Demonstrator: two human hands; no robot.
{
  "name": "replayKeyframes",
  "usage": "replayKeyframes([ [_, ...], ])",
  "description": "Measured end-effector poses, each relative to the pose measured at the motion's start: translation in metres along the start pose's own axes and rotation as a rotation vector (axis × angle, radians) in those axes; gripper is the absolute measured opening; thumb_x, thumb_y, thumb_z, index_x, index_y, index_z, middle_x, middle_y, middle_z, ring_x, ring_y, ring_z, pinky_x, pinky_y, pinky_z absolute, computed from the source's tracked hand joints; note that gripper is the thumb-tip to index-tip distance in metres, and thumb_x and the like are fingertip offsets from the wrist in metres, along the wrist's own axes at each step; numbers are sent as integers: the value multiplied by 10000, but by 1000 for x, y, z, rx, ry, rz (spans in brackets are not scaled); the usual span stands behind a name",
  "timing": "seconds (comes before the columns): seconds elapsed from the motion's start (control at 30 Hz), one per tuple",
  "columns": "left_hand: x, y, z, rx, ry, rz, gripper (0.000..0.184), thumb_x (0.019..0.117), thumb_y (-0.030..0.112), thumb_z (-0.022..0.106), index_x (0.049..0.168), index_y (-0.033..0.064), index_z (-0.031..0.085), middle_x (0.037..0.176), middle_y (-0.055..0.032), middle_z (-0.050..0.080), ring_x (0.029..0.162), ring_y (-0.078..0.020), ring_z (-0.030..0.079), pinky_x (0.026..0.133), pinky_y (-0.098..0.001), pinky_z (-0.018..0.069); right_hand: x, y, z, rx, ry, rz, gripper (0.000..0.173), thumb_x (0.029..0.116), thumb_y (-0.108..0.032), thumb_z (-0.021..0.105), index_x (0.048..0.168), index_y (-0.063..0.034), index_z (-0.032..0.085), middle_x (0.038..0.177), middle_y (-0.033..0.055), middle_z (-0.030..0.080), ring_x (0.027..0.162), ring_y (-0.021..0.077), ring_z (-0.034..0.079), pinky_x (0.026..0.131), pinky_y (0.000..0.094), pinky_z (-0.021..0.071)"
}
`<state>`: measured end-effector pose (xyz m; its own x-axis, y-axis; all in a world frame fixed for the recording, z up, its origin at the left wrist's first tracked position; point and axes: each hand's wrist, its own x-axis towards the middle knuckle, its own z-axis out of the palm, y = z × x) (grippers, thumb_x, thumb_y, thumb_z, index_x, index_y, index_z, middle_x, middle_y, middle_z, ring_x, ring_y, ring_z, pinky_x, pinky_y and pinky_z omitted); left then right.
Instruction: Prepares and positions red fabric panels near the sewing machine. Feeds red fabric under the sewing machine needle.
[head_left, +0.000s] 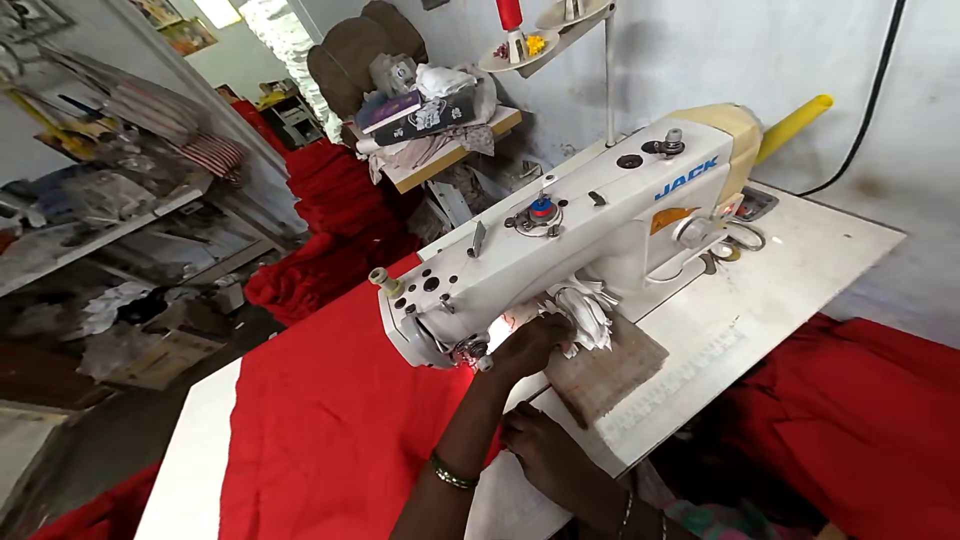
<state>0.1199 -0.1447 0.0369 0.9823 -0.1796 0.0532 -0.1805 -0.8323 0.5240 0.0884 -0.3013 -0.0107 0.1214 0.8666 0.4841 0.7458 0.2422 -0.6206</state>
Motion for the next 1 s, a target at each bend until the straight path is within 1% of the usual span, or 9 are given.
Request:
replayKeyframes([
  [0.17,-1,-3,1,44,9,27,228,938,-104,562,1069,-54,742,1182,-222,688,1157,-368,639,1036,-466,488,0,1,2,-23,31,-18,95,811,91,680,846,28,743,932,165,716,931,348,702,772,423,598],
  [0.33,2,2,-7,90,-58,23,186,930,-96,582,999,-60,751,1180,-224,693,1169,-373,635,1041,-473,477,1,0,2,-28,43,-13,98,814,90,676,850,31,745,920,169,716,915,349,706,773,421,600],
  [0.47,-7,-2,0,-46,132,-10,153,921,-75,626,986,-79,765,1179,-225,719,1161,-347,674,1051,-454,495,1,0,2,-23,40,-12,97,816,95,671,846,36,742,913,174,716,911,360,706,775,428,599],
  [0.53,-11,2,5,-245,264,-140,158,936,-65,618,1020,-106,745,1164,-227,720,1139,-304,681,1047,-423,498,2,0,3,-26,50,-17,93,812,89,677,838,30,743,901,168,717,902,353,708,773,419,600],
  [0.67,-9,13,18,-500,615,-382,99,932,18,688,986,-59,720,983,-129,712,850,-157,648,795,-334,543,1,-1,2,-10,74,-20,84,794,84,696,842,38,748,921,182,726,908,366,712,766,440,604],
  [0.77,-6,34,16,-695,740,-577,97,971,50,661,995,-36,700,810,-48,666,610,-57,548,590,-228,474,1,-1,3,-10,125,-41,133,799,68,690,895,18,768,973,159,756,934,343,724,805,434,601],
  [0.8,-7,41,13,-814,771,-603,109,992,36,621,1027,-46,685,835,-53,680,630,-61,587,615,-225,512,1,-1,4,-22,134,-45,138,799,63,690,900,14,770,969,153,758,935,335,727,816,427,600],
  [0.9,-21,59,9,-1109,816,-588,180,1037,-1,509,1168,-57,619,1010,-98,715,898,-140,706,859,-293,579,0,-2,3,-22,138,-31,116,798,52,697,883,18,767,963,162,758,968,334,734,849,431,600],
  [1.0,-38,60,9,-796,629,-607,248,1024,-14,498,1235,-63,620,1160,-139,681,1040,-164,654,954,-323,521,1,-1,5,-21,136,-27,75,810,35,703,855,10,757,945,158,750,940,330,729,821,427,603],
])
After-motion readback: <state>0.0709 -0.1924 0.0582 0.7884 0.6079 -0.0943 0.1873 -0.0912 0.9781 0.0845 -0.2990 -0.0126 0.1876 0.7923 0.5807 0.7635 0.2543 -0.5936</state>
